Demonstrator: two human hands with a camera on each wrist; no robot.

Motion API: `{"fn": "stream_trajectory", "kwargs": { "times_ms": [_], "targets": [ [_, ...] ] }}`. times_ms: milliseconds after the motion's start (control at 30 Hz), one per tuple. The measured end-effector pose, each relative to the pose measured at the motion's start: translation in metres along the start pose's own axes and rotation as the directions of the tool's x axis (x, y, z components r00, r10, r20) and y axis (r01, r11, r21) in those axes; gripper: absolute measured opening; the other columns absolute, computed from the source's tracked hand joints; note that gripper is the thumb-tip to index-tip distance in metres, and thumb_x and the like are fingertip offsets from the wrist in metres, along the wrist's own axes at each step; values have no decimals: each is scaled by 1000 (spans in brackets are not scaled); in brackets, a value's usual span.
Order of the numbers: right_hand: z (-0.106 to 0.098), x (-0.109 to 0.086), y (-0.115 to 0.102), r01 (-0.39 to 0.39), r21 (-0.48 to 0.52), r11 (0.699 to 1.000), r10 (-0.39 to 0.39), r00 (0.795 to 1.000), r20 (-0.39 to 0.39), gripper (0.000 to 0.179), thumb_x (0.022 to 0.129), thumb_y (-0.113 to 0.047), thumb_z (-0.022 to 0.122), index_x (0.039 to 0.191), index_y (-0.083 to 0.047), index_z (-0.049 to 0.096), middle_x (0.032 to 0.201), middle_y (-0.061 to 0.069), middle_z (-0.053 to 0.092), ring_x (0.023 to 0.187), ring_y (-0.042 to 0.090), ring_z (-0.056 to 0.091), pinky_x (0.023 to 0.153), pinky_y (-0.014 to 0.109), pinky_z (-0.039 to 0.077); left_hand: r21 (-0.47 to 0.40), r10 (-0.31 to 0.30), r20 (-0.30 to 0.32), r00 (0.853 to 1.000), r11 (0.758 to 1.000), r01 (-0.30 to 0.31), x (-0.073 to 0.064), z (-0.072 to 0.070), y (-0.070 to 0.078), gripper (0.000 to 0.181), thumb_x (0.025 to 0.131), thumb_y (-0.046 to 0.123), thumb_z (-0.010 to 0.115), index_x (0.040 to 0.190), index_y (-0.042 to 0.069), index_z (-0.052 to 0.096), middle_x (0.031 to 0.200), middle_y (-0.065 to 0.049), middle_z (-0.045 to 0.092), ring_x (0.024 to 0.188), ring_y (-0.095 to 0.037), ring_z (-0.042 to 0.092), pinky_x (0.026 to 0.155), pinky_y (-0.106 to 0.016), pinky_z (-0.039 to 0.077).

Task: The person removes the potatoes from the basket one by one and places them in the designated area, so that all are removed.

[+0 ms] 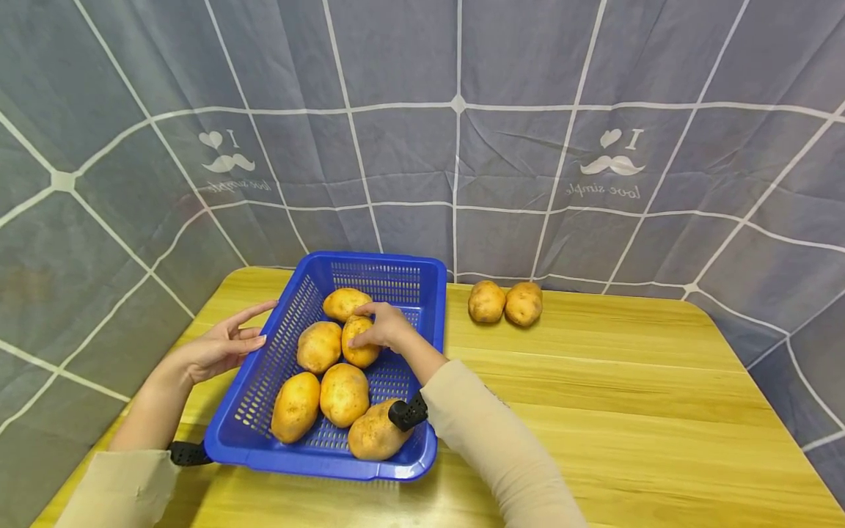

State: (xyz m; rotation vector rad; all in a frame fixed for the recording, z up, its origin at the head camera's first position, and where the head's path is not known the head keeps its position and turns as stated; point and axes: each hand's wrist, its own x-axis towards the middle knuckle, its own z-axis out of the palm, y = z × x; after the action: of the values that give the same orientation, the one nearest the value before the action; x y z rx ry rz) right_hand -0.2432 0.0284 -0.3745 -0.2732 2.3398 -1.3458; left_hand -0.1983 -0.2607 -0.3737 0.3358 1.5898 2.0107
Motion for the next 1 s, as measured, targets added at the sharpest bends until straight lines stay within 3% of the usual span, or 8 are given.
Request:
{"fn": "stream_trajectory", "kwargs": {
  "times_ms": [233,567,867,1000],
  "targets": [
    [0,0,0,8,23,1000,-8,1000,29,60,73,-6,79,128,-10,56,117,17,52,81,19,52,64,26,52,-1,9,5,1000,1000,-9,-4,-1,2,63,93,-6,49,145,19,25,100,-6,67,89,-20,66,79,-33,54],
    [-3,-1,2,23,114,993,-29,998,55,55,76,-3,74,128,-9,57,122,19,50,77,17,54,61,26,52,-3,8,7,1000,1000,-8,-3,-1,1,65,93,-6,49,147,18,21,101,-6,67,90,-19,66,79,-32,54],
    [-10,-5,0,26,172,985,-36,998,58,55,78,-3,73,130,-10,55,128,20,48,93,24,57,64,29,54,-11,3,4,1000,1000,-3,0,-1,0,64,93,-6,49,146,19,24,101,-6,67,90,-19,66,79,-32,54],
    [-17,-7,-2,34,194,980,-44,998,52,55,79,-4,72,130,-11,55,133,17,46,107,29,54,75,36,54,-12,9,20,1000,1000,-9,0,-2,0,63,93,-6,48,146,19,23,101,-6,67,90,-20,66,79,-32,54]
  ]
}}
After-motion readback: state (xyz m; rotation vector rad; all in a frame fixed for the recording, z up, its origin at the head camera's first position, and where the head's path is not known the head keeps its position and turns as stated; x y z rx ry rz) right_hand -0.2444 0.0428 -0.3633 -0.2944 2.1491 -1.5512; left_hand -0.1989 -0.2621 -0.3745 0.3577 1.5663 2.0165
